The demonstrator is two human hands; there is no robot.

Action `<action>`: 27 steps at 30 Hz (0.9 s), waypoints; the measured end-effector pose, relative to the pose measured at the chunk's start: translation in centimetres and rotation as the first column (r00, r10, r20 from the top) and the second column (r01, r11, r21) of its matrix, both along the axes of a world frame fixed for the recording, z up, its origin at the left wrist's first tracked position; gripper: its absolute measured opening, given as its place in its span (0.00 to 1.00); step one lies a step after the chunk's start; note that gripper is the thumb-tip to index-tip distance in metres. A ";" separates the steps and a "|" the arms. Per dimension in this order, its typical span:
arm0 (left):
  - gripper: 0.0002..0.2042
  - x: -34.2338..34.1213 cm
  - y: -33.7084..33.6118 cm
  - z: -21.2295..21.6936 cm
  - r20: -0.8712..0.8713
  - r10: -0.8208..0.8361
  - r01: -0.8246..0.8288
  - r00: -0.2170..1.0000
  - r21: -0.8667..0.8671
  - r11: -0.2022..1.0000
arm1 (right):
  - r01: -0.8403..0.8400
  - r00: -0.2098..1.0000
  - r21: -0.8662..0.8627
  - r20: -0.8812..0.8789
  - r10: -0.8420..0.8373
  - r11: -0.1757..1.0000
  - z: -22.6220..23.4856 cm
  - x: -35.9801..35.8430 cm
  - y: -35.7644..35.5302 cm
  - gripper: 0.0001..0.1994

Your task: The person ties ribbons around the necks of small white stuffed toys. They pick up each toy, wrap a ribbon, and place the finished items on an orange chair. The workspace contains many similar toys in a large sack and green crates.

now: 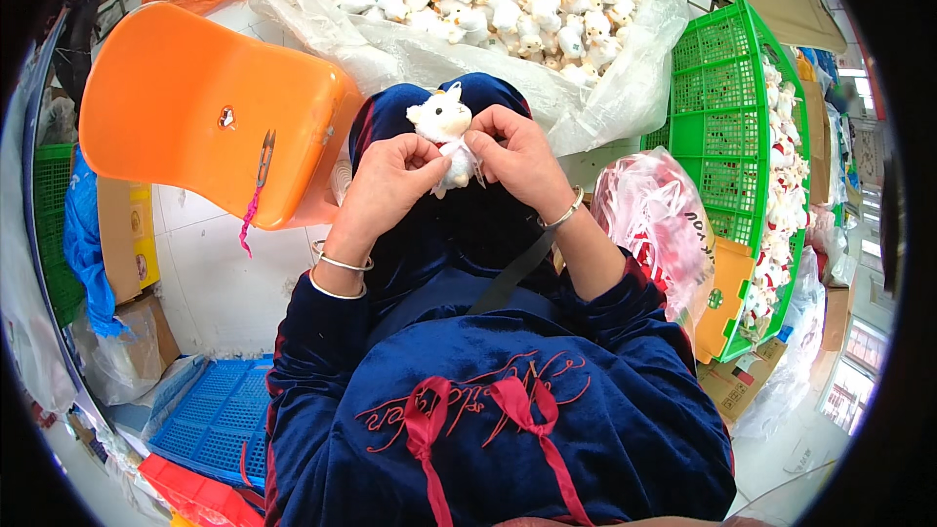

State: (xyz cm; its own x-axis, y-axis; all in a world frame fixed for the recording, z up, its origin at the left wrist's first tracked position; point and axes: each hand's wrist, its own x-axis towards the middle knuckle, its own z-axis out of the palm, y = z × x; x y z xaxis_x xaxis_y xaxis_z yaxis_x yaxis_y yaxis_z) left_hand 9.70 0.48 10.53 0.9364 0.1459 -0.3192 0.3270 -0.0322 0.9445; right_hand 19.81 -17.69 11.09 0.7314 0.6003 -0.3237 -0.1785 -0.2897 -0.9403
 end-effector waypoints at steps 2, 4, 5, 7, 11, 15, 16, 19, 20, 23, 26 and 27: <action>0.11 -0.1 0.0 0.3 -0.005 -0.029 0.029 1.000 0.066 0.997 | -0.035 0.997 -0.005 0.062 0.035 0.999 0.3 0.2 0.0 0.06; 0.10 -0.1 0.1 0.6 -0.022 -0.067 0.069 0.998 0.154 0.986 | -0.062 0.979 -0.037 0.192 0.068 0.997 0.0 0.4 0.1 0.06; 0.10 -0.1 0.1 1.0 -0.014 -0.087 0.088 0.996 0.204 0.975 | -0.075 0.963 -0.055 0.256 0.086 0.996 0.0 0.4 0.1 0.06; 0.10 -0.2 0.1 1.9 -0.001 -0.126 0.121 0.992 0.303 0.945 | -0.062 0.920 -0.100 0.379 0.096 0.993 0.5 -0.1 0.4 0.05; 0.10 -0.7 0.2 1.7 0.031 -0.118 0.105 0.993 0.277 0.955 | -0.042 0.925 -0.123 0.371 0.085 0.992 1.1 -0.6 0.3 0.06; 0.09 -1.1 -0.2 1.5 -0.001 -0.071 0.068 0.997 0.263 0.962 | -0.088 0.984 -0.201 0.138 0.117 0.976 3.9 -0.9 0.7 0.06; 0.09 -1.2 -0.3 1.7 -0.034 -0.046 0.053 0.998 0.249 0.967 | -0.088 0.983 -0.192 0.142 0.116 0.978 3.9 -1.0 0.8 0.06; 0.08 -1.3 -0.8 2.4 -0.044 0.014 -0.005 0.999 0.210 0.978 | -0.078 0.986 -0.165 0.133 0.101 0.983 3.2 -1.3 0.7 0.06; 0.07 -1.4 -0.9 2.3 -0.033 0.039 -0.033 0.999 0.173 0.984 | -0.069 0.990 -0.156 0.115 0.087 0.985 3.0 -1.4 0.8 0.05; 0.07 -1.6 -1.2 0.8 -0.001 0.122 -0.122 0.993 0.017 0.992 | -0.064 0.994 -0.139 0.073 0.075 0.988 2.7 -1.6 0.9 0.05; 0.07 -1.8 -1.3 -0.5 0.024 0.201 -0.194 0.979 -0.169 0.966 | -0.041 0.998 -0.095 0.043 0.045 0.995 2.1 -1.8 0.9 0.04; 0.08 -1.7 -1.5 -0.5 0.034 0.217 -0.207 0.976 -0.190 0.960 | -0.028 0.999 -0.075 0.033 0.031 0.997 2.0 -1.9 1.0 0.04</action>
